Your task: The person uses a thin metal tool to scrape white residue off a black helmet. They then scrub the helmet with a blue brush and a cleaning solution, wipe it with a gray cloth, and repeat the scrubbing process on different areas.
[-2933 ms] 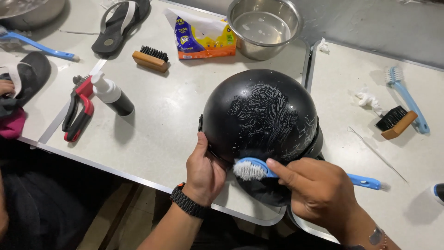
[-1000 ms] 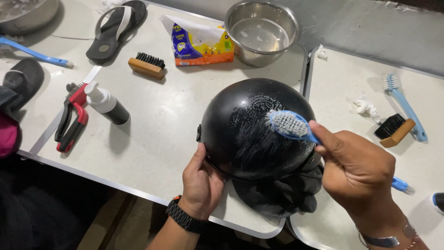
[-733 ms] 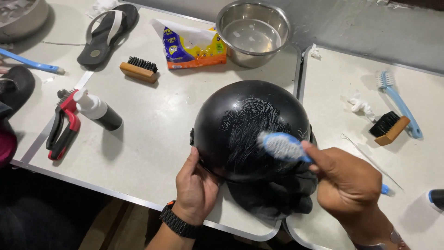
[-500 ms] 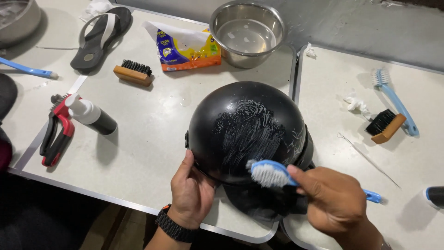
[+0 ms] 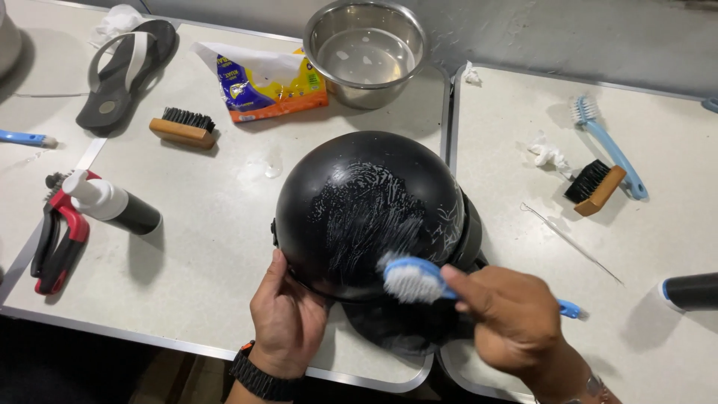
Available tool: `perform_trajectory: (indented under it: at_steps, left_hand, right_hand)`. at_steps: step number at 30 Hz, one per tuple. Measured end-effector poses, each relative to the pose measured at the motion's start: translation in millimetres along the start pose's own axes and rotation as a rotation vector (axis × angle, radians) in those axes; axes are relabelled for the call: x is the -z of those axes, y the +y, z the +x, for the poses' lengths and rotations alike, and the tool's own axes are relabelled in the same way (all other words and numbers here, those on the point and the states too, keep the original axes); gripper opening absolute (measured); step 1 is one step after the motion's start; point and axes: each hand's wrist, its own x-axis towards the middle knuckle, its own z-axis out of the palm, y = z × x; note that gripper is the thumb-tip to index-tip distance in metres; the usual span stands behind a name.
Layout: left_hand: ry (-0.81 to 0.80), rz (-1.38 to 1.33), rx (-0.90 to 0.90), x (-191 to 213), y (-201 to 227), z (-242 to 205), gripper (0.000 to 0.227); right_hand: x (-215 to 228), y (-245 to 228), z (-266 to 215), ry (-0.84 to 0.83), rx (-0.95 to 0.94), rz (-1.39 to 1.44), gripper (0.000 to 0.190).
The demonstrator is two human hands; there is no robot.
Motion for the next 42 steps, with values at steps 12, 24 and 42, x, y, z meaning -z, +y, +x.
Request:
perform_trajectory:
  at_steps: [12,24,42]
  left_hand:
    - [0.011,0.213,0.005,-5.9,-2.0,-5.9,0.067]
    - [-0.026,0.234,-0.021,1.8,-6.6,2.8,0.069]
    - [0.033,0.224,-0.004,-3.7,-6.9,3.5,0.065]
  right_hand:
    - [4.0,-2.2,-13.7,0.075,-0.123,-0.13,0.025]
    - [1.6,13.1,-35.6,0.109,-0.182,-0.162,0.045]
    - [10.8,8.4,-12.4,0.047,-0.473,-0.024,0.039]
